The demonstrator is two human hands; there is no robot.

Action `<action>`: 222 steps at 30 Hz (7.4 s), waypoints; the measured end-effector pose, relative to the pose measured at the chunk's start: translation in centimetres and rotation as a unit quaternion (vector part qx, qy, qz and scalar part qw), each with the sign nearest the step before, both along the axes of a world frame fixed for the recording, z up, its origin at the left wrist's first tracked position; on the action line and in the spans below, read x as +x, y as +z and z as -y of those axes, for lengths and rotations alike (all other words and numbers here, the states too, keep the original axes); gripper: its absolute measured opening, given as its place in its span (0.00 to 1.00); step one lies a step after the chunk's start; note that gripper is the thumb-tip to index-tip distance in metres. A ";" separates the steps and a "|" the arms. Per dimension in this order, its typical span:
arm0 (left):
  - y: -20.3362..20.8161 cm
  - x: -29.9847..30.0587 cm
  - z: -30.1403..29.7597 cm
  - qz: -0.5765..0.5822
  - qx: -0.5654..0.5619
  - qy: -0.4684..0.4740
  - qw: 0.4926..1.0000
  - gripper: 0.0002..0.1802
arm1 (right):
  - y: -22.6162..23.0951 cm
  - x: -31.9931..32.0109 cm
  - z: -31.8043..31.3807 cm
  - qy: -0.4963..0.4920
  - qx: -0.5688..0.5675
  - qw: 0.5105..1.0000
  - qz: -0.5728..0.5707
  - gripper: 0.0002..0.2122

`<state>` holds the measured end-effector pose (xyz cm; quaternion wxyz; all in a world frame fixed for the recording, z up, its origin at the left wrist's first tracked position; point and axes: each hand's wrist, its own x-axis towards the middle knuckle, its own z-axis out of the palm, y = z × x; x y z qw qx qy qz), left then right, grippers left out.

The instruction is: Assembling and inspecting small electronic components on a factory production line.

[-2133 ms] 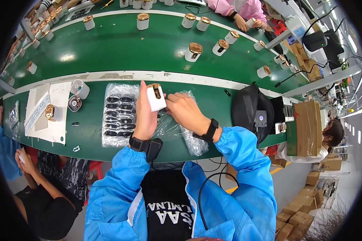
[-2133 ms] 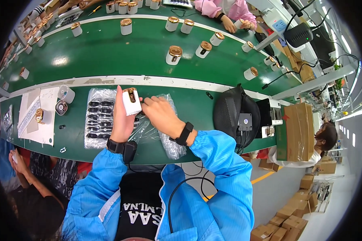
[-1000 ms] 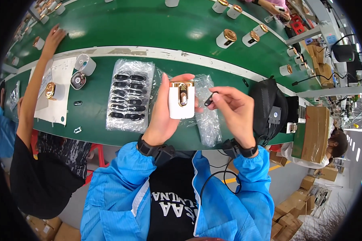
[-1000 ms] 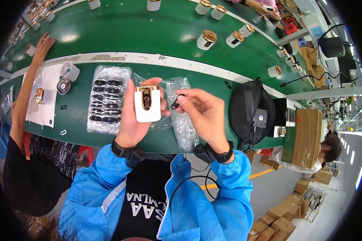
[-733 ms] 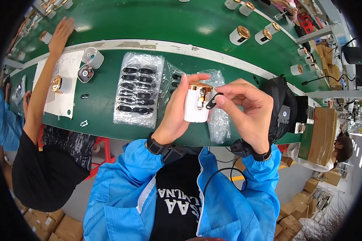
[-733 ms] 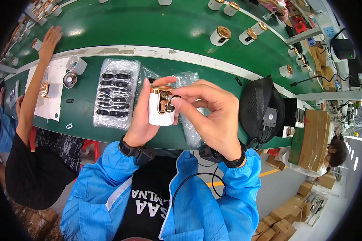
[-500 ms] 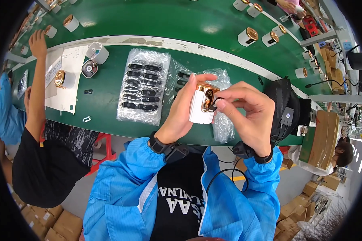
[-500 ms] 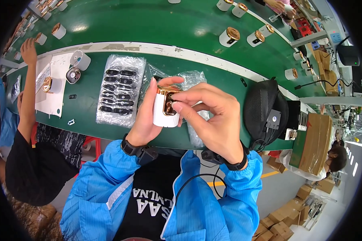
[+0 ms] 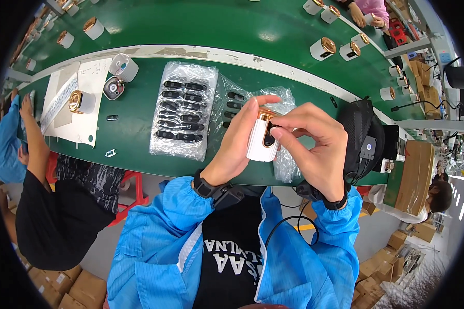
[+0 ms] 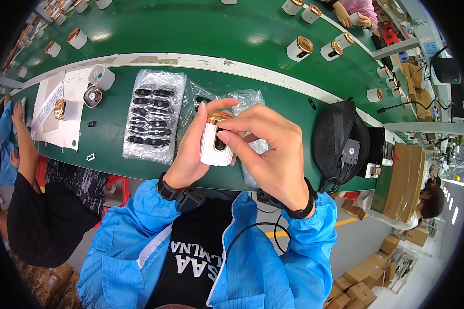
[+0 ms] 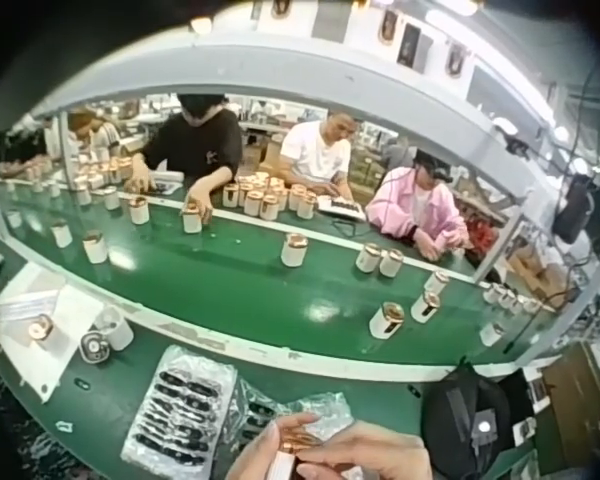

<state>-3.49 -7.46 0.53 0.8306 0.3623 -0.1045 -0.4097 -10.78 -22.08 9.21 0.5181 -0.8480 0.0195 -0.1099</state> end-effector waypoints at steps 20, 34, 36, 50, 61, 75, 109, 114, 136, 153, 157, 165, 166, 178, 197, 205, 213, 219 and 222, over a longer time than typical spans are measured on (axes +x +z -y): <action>0.2 2.0 -0.3 0.333 0.153 0.044 0.929 0.37 | -0.9 3.1 5.6 0.069 0.103 0.988 -0.094 0.18; -3.3 -0.7 1.2 0.362 0.221 0.015 0.905 0.16 | -9.7 19.7 18.6 -0.006 -0.296 0.955 0.010 0.26; -3.6 -1.1 1.4 0.364 0.214 0.020 0.906 0.14 | -9.9 19.8 19.9 -0.011 -0.300 0.954 -0.019 0.26; -5.7 -0.1 1.3 0.243 0.198 -0.014 0.950 0.10 | -7.8 7.1 58.1 -0.513 -0.409 0.726 -0.206 0.21; -4.9 -0.9 0.5 0.169 0.238 -0.008 0.957 0.11 | -14.5 2.2 62.7 -0.759 -0.212 0.513 -0.340 0.37; -4.8 -0.3 1.7 0.206 0.219 -0.013 0.954 0.10 | -15.1 6.7 56.9 -0.579 -0.298 0.756 -0.065 0.22; -6.9 0.2 0.0 0.249 0.122 -0.014 0.961 0.10 | -11.6 6.7 17.9 0.098 -0.378 0.886 -0.248 0.09; -6.4 0.6 0.0 0.239 0.135 -0.021 0.961 0.10 | -4.1 10.2 14.3 0.130 -0.369 0.886 -0.248 0.09; -6.1 0.8 0.0 0.199 0.141 -0.046 0.969 0.10 | -2.4 34.5 34.1 -0.113 -0.134 0.923 -0.342 0.22; -5.7 0.5 -0.2 0.223 0.131 -0.040 0.965 0.10 | -12.1 35.8 36.9 -0.175 -0.448 0.861 -0.165 0.31; -5.7 0.5 -0.5 0.229 0.133 -0.018 0.964 0.10 | -10.4 35.7 33.1 -0.279 -0.519 0.801 -0.108 0.35; -5.7 0.1 -0.5 0.238 0.101 0.024 0.966 0.08 | -8.3 34.5 17.0 0.013 -0.475 0.879 0.046 0.31; -5.9 0.0 -0.5 0.236 0.098 0.029 0.966 0.08 | -8.1 34.3 14.1 0.054 -0.447 0.892 0.040 0.31; -7.2 -0.4 -0.2 0.257 0.101 0.032 0.961 0.08 | -7.0 42.0 -7.6 0.257 -0.388 0.885 0.002 0.30; -7.6 -0.8 0.2 0.228 0.060 0.063 0.970 0.08 | -3.3 41.3 -6.5 0.378 -0.386 0.842 -0.018 0.42; -8.2 -0.6 0.2 0.264 0.057 0.085 0.959 0.09 | -5.0 44.9 -16.0 0.351 -0.364 0.855 0.115 0.44; -8.7 -1.1 0.2 0.409 -0.022 0.229 0.883 0.25 | -6.8 47.8 -19.1 0.268 -0.500 0.818 0.094 0.31; -8.8 -1.2 0.3 0.249 0.017 -0.006 0.968 0.24 | 1.9 37.7 -9.9 0.438 -0.315 0.841 0.043 0.26; -9.1 -1.2 -0.1 0.215 -0.016 0.032 0.976 0.25 | 8.3 26.4 -6.7 0.465 -0.249 0.843 -0.103 0.27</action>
